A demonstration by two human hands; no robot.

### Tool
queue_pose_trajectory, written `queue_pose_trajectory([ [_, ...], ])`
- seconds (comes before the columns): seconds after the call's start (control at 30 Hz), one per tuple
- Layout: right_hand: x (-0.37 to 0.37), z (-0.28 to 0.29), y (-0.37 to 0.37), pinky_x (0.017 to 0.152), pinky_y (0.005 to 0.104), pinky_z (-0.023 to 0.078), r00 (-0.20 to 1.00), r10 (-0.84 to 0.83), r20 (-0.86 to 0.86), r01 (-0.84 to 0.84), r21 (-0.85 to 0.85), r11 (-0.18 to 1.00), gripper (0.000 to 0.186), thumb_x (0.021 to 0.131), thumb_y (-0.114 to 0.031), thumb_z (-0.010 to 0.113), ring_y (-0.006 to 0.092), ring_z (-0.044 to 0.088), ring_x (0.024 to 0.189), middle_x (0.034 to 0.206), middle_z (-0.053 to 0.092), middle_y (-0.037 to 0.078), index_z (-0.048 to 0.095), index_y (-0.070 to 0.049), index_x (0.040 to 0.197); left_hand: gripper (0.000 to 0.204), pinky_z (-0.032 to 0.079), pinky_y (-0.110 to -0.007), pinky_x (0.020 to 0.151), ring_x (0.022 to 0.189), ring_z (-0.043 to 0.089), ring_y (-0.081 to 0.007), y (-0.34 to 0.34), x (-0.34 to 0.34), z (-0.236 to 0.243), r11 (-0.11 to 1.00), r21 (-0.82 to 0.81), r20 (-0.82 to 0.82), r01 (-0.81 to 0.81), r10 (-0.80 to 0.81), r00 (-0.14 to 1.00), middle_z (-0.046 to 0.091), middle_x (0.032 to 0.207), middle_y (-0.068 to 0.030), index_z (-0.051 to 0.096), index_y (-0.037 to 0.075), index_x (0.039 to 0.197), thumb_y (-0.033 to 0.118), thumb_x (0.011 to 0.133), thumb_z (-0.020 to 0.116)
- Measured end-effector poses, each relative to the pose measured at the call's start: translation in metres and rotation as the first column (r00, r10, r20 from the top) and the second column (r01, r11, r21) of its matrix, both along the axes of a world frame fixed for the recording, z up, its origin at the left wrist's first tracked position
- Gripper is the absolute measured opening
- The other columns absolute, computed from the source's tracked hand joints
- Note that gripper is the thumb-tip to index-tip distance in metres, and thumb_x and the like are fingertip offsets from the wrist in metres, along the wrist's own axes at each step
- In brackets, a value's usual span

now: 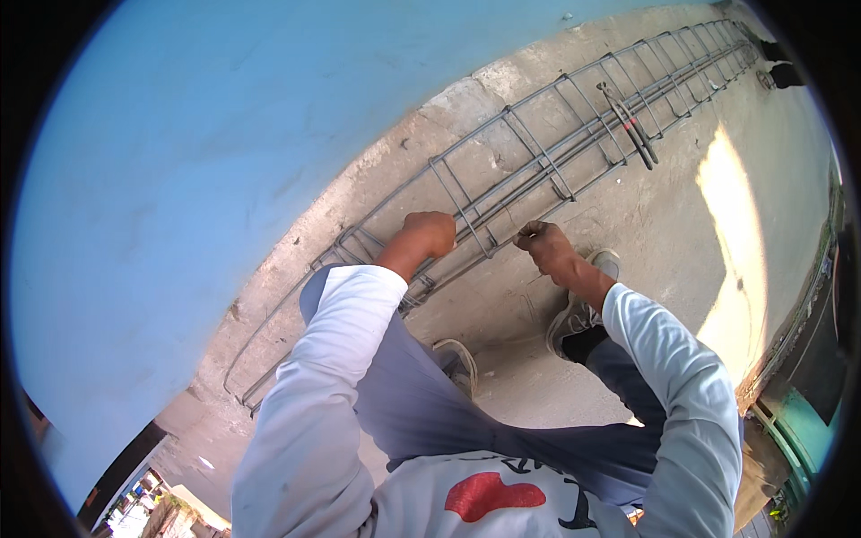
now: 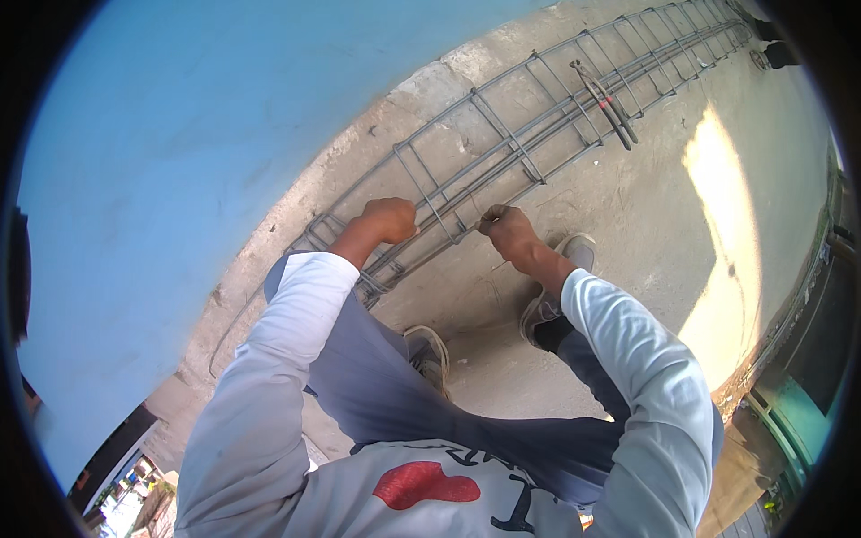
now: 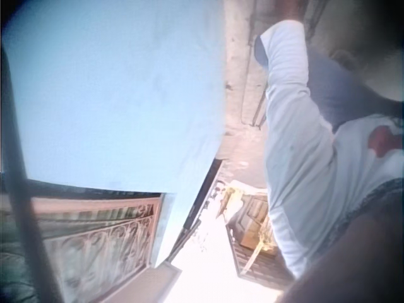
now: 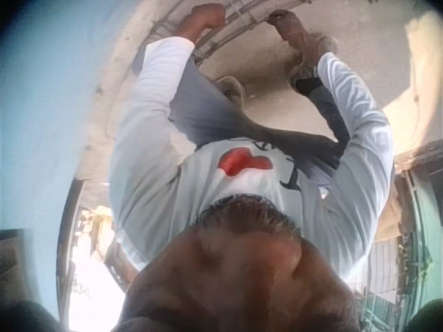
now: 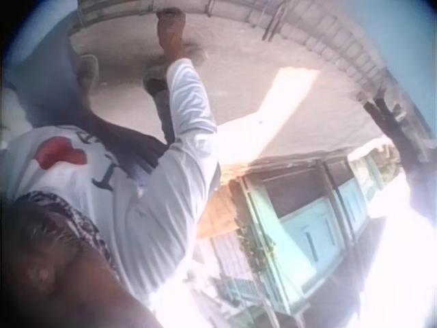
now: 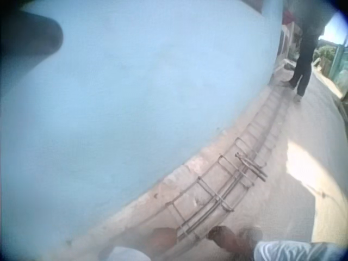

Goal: The person sits on the ground and uses pliers to twist wire ties around the intersections of a rebar grid. They repeatedly pick up wire ties, wrap them around the rebar, and use the pliers to secure them.

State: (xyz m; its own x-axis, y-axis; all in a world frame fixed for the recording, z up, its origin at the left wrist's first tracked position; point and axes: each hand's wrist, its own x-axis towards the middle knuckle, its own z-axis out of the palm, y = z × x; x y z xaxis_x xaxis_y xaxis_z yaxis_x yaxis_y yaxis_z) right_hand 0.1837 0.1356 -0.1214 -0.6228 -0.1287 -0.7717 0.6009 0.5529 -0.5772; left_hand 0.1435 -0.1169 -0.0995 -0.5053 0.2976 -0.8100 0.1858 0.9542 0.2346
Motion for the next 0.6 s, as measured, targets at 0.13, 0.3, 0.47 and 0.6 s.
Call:
queue_pose_trajectory([
  [0.13,0.050,-0.016,-0.063,0.084,0.0502,0.054,0.949,0.165,-0.268,-0.100,0.238,0.966,0.035,0.091,-0.031,0.074,0.0438,0.069,0.097,0.097,0.073,0.021,0.065,-0.011,0.119,0.036,0.053,-0.048,0.093,0.111,0.068,-0.0380,-0.012,-0.009,-0.014,0.973,-0.021,-0.142,-0.228,0.223,0.964,0.073,0.114,-0.0185,0.073,0.003,0.109,0.035,0.093,0.072],
  [0.3,0.081,-0.045,-0.092,0.079,0.0500,0.052,0.930,0.049,-0.364,0.088,0.351,0.932,0.028,0.096,-0.035,0.067,0.0427,0.069,0.092,0.094,0.072,0.020,0.067,-0.011,0.111,0.044,0.053,-0.049,0.091,0.104,0.068,-0.0359,-0.037,-0.041,-0.032,0.909,0.315,-0.493,-0.272,0.402,0.772,0.071,0.112,-0.0153,0.066,0.006,0.120,0.033,0.088,0.078],
  [0.47,0.063,-0.040,-0.067,0.078,0.0508,0.052,0.900,-0.086,-0.428,0.222,0.279,0.934,0.021,0.097,-0.032,0.065,0.0417,0.068,0.090,0.097,0.073,0.017,0.071,-0.016,0.110,0.047,0.053,-0.044,0.092,0.105,0.069,-0.0328,-0.044,-0.070,-0.043,0.727,0.560,-0.294,-0.398,0.623,0.725,0.070,0.118,-0.0170,0.066,0.008,0.125,0.035,0.089,0.078],
  [0.6,0.053,-0.036,-0.058,0.076,0.0448,0.053,0.870,-0.015,-0.492,0.176,0.282,0.943,0.026,0.097,-0.033,0.068,0.0386,0.070,0.089,0.095,0.074,0.017,0.074,-0.013,0.112,0.042,0.054,-0.039,0.094,0.106,0.070,-0.0299,-0.047,-0.076,-0.056,0.671,0.623,-0.264,-0.401,0.663,0.701,0.071,0.120,-0.0176,0.071,0.009,0.124,0.035,0.091,0.076],
])
